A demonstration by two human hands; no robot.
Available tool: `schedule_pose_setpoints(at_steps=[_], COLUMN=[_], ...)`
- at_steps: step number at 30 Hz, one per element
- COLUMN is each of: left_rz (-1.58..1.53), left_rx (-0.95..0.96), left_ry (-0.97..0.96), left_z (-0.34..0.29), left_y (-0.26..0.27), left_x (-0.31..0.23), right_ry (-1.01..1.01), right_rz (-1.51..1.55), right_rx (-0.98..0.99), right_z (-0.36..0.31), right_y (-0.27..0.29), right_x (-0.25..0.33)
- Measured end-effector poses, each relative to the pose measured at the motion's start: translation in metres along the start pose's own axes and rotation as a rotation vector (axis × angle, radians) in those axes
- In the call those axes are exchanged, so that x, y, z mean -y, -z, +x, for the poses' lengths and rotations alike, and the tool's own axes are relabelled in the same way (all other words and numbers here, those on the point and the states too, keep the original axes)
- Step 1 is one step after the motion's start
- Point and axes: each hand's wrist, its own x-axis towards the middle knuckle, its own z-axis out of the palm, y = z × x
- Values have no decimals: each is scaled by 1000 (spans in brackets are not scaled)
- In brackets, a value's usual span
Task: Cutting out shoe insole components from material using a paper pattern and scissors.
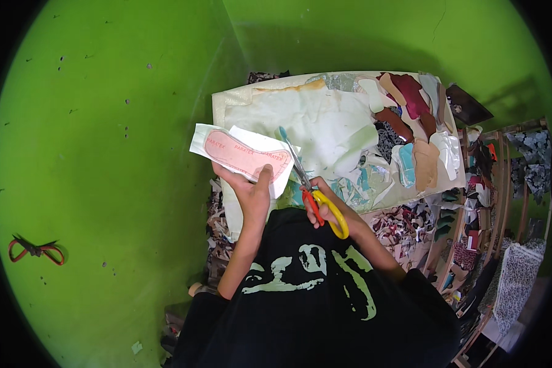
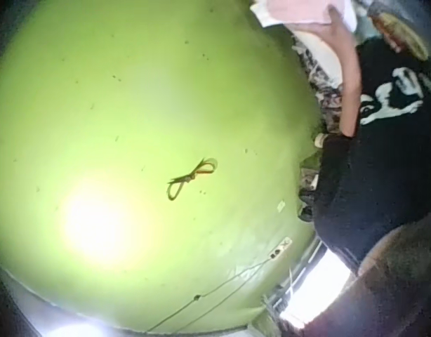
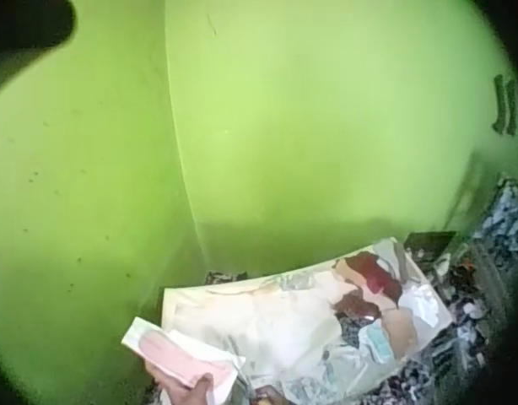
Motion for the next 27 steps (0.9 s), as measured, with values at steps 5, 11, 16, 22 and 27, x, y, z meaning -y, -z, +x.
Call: schedule_pose_setpoints(at_steps=[5,11,16,22,27], left_rz=[31,-60,-25,-100,-13], left_rx=[8,-26,-32,69,196], left_ry=[-14,20,5,32,-15], left_z=[-7,-13,-10,-8,-3], left_y=[-8,-13,-5,1,8], left_x=[-13,-20,-15,-20,-21], right_ry=[134,155,105,246,178], right_rz=[-112,-84,-133,-204,-298], right_rx=[-27,-80,-159,-114,-63], right_z=[-1,-13,-18,-19,-25], right_y=[-12,-24,-25,-14,-14], right_x=[-1,12,19,12,24])
